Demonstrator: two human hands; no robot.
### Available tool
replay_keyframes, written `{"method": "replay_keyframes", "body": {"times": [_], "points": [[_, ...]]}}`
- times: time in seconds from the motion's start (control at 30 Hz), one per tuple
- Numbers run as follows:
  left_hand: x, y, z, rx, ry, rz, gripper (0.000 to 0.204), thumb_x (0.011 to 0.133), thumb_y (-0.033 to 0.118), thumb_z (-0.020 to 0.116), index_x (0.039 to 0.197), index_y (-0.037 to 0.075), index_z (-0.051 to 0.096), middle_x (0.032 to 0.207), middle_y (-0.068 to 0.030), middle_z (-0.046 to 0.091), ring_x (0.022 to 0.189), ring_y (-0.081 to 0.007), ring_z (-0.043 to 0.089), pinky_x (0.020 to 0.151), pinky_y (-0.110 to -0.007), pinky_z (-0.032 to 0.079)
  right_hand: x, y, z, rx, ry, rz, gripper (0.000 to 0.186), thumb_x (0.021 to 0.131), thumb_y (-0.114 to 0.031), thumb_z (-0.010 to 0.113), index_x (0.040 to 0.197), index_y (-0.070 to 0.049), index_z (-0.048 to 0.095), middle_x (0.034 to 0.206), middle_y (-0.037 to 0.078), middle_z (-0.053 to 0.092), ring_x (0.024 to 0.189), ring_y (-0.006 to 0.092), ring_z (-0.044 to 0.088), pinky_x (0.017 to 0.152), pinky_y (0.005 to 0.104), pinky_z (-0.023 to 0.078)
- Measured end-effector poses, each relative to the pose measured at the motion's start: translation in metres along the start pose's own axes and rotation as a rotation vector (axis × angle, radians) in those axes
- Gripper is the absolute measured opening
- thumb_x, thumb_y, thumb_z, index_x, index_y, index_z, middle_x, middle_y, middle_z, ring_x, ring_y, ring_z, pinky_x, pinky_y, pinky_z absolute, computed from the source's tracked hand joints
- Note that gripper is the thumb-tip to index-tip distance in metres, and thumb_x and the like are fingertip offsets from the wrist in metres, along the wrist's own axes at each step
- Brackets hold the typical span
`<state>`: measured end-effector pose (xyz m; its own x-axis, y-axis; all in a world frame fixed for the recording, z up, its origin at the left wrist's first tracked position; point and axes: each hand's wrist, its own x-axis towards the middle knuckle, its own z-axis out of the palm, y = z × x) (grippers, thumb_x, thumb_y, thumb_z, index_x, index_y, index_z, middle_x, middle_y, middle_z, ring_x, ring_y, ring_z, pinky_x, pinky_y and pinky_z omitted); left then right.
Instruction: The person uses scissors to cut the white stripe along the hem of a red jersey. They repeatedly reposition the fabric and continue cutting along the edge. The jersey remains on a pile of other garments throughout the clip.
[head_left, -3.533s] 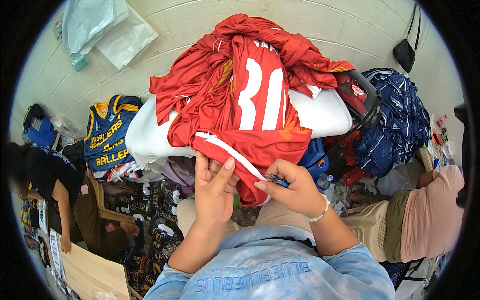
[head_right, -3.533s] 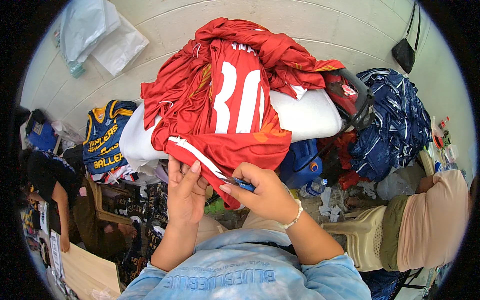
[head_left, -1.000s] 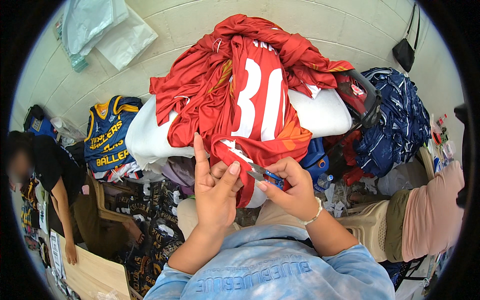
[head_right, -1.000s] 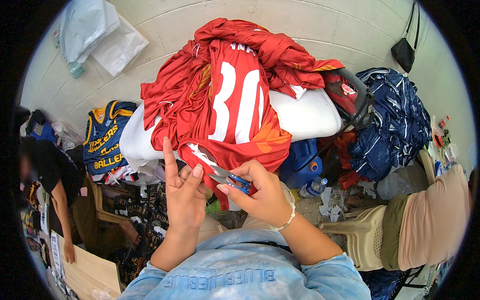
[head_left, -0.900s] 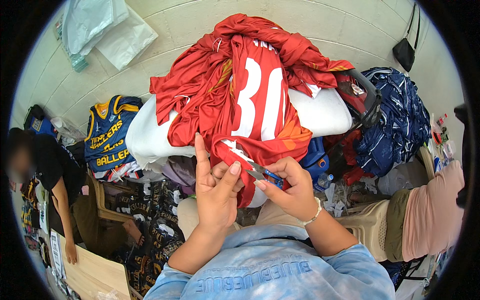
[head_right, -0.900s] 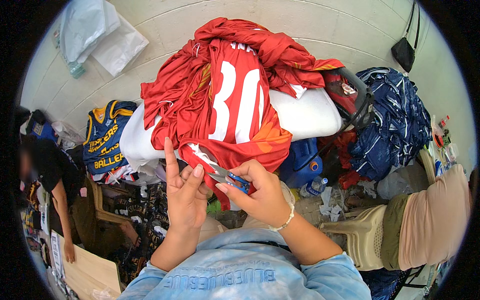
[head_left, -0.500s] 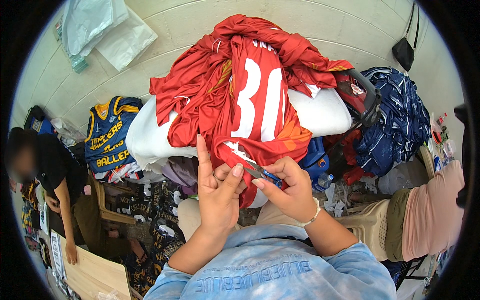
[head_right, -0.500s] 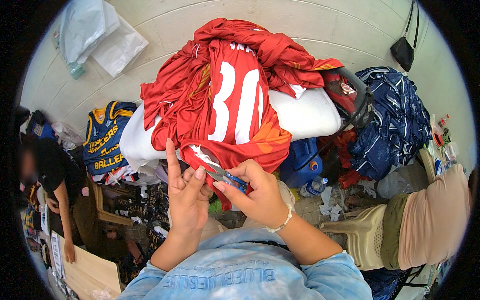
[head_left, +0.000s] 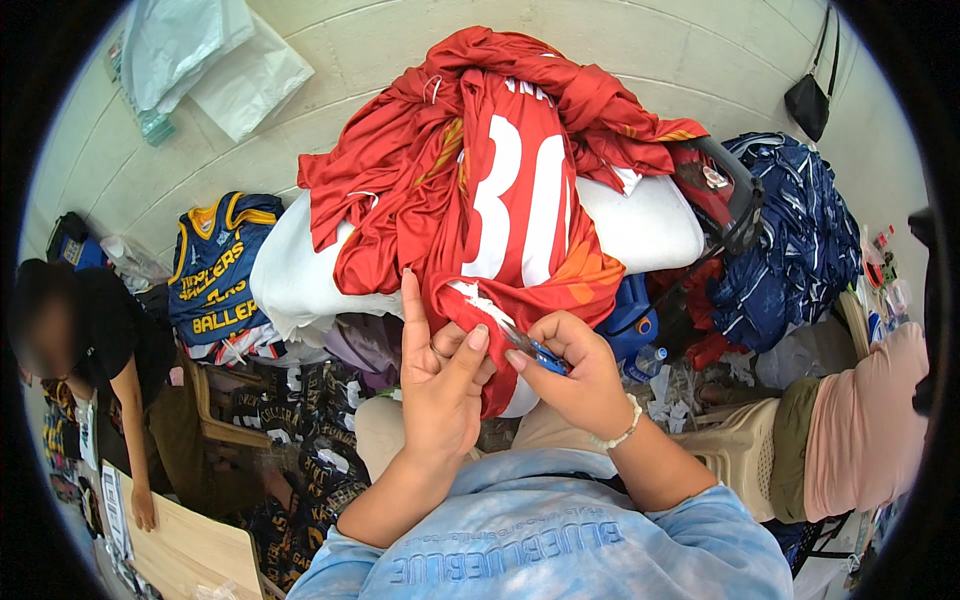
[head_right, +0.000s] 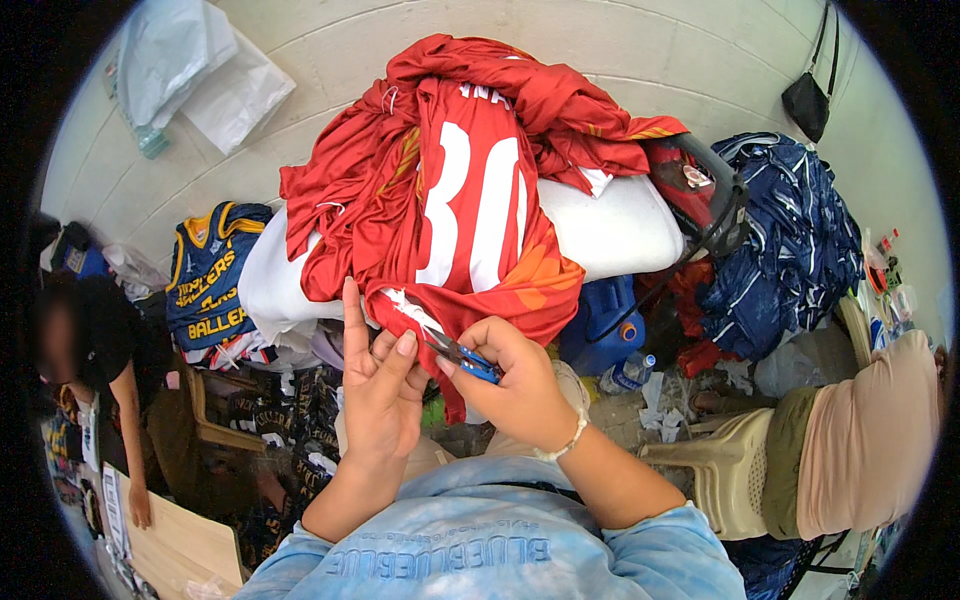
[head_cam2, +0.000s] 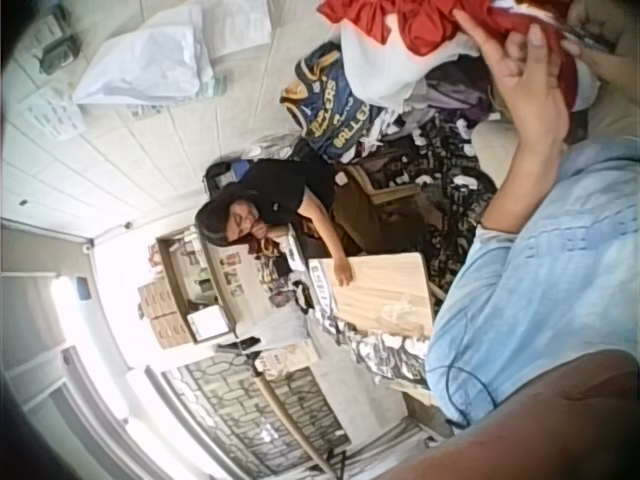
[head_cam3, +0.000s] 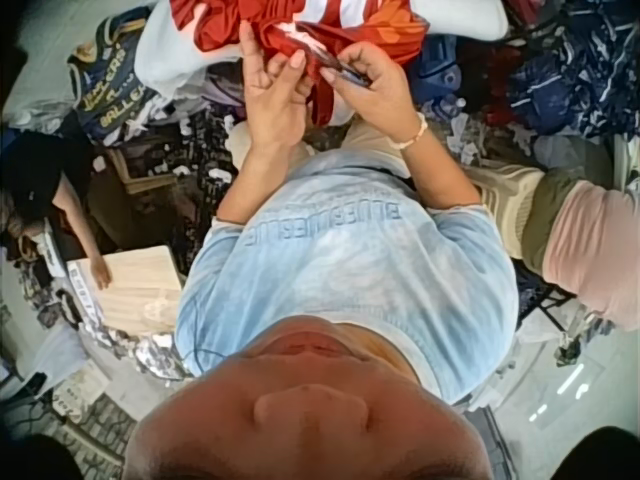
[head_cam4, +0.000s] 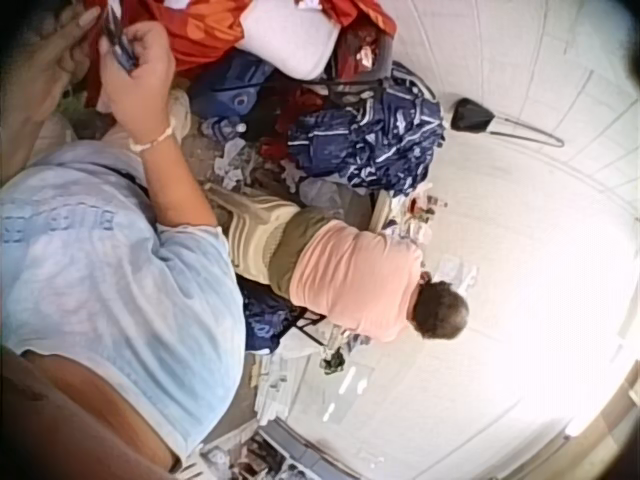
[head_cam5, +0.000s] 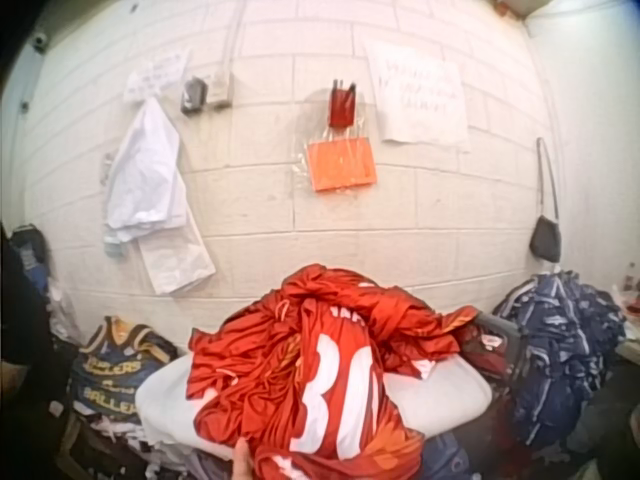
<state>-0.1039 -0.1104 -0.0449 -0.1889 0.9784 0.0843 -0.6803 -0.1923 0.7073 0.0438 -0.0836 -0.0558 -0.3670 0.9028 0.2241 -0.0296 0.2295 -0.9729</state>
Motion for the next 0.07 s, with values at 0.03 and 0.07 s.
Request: {"method": "replay_keyframes", "body": {"times": [0.03, 0.07], "points": [[0.0006, 0.0006, -0.0004, -0.004, -0.003, -0.01, 0.087, 0.091, -0.004, 0.057, 0.153, 0.02, 0.001, 0.097, -0.0017, 0.064, 0.087, -0.009, 0.062, 0.074, -0.023, 0.051, 0.0007, 0.0016, -0.0033, -0.097, -0.03, 0.047, 0.022, 0.086, -0.005, 0.069, 0.098, -0.004, 0.051, 0.082, -0.003, 0.055, 0.075, 0.0021, 0.048, 0.065, 0.0182, 0.039], [0.0012, 0.0016, -0.0008, -0.008, -0.006, -0.019, 0.086, 0.091, -0.004, 0.056, 0.153, 0.02, 0.001, 0.101, -0.0027, 0.065, 0.092, -0.0107, 0.063, 0.08, -0.025, 0.054, -0.0008, 0.002, -0.0077, -0.059, -0.083, 0.042, 0.028, 0.084, -0.005, 0.07, 0.103, -0.005, 0.049, 0.083, -0.004, 0.056, 0.075, 0.0022, 0.047, 0.065, 0.0186, 0.039]]}}
